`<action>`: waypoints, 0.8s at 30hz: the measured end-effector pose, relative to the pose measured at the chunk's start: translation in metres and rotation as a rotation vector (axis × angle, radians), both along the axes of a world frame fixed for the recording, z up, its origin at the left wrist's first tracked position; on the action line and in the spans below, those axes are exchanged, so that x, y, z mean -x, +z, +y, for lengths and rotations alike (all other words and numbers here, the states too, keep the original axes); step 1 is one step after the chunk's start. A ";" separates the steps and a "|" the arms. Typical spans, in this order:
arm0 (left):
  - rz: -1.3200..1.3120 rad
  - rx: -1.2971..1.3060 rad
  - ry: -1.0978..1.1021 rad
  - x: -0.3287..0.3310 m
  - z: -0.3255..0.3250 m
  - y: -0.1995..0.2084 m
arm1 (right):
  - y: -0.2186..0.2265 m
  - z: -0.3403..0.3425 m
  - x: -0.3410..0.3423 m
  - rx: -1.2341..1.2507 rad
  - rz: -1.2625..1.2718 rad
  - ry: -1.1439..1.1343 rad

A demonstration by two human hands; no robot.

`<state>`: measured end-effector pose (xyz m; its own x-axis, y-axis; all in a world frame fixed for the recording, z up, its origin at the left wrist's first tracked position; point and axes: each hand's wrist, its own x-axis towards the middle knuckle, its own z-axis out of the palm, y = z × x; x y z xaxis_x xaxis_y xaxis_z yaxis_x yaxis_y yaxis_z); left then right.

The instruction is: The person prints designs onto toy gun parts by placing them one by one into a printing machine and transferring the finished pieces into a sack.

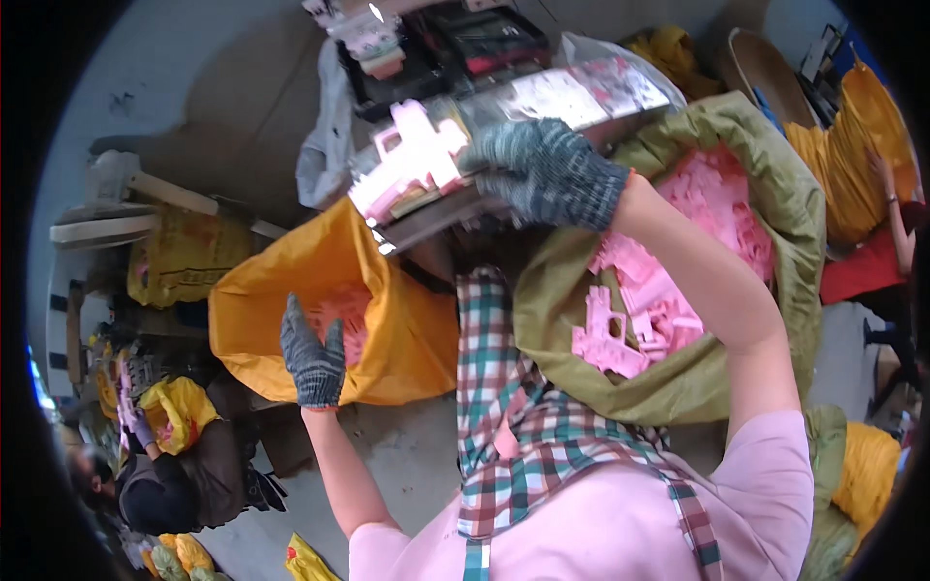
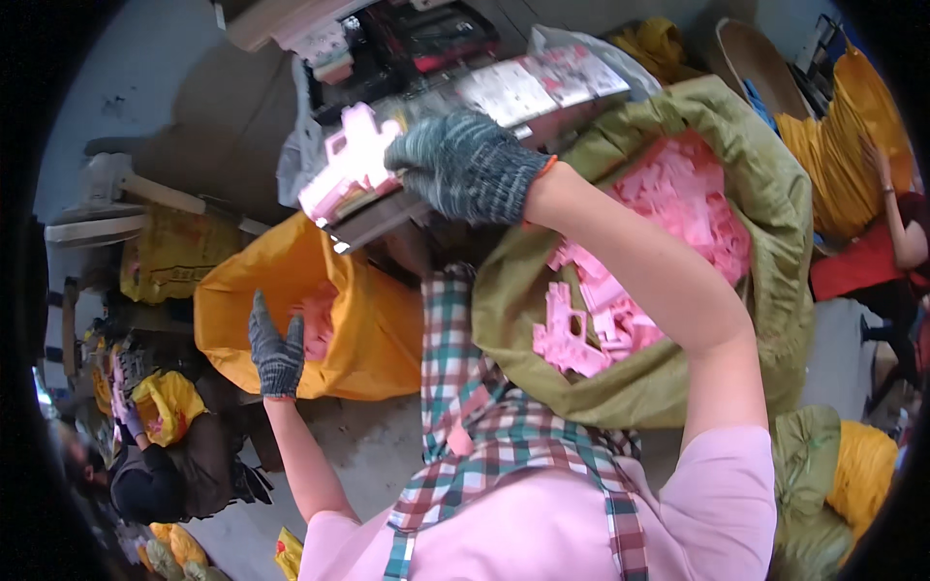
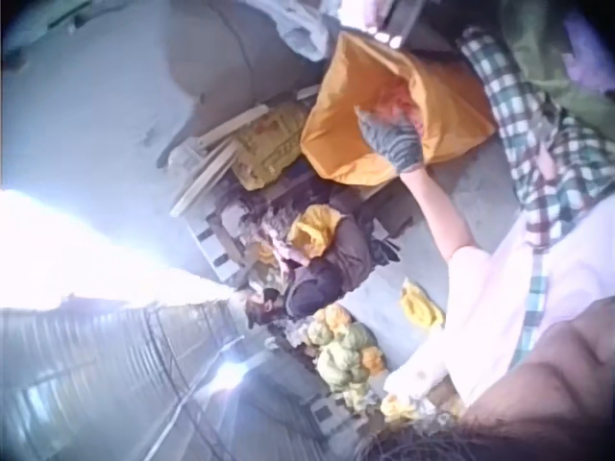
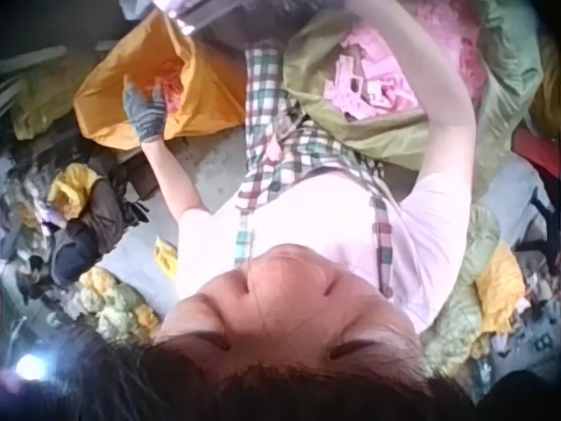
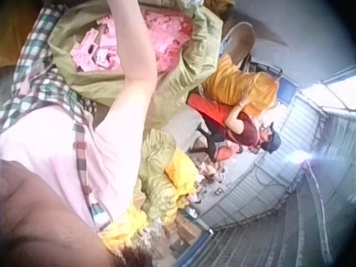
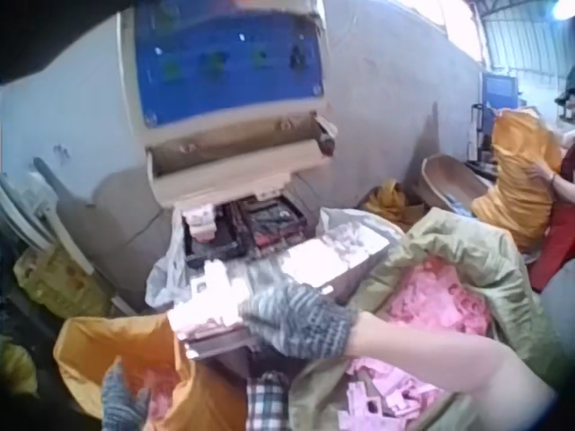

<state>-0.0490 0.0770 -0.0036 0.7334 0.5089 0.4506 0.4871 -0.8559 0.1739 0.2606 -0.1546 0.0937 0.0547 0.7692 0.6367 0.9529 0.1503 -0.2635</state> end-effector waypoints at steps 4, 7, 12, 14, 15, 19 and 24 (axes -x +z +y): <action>0.042 0.329 -0.169 -0.035 -0.034 -0.002 | -0.055 -0.069 0.038 0.756 -0.213 0.208; 0.094 0.356 -0.324 -0.062 -0.064 0.008 | -0.106 -0.098 0.075 1.316 -0.323 0.038; 0.106 0.369 -0.451 -0.076 -0.094 0.004 | -0.145 -0.101 0.093 1.370 -0.451 0.043; 0.121 0.361 -0.478 -0.076 -0.106 0.004 | -0.144 -0.096 0.094 1.440 -0.426 0.081; 0.132 0.399 -0.488 -0.075 -0.111 0.004 | -0.140 -0.093 0.093 1.506 -0.408 0.125; 0.126 0.720 -0.515 -0.073 -0.125 -0.011 | -0.090 -0.112 0.066 1.183 -0.301 -0.028; -0.035 1.217 -0.814 -0.091 -0.162 -0.008 | -0.022 -0.123 0.040 0.374 -0.021 -0.120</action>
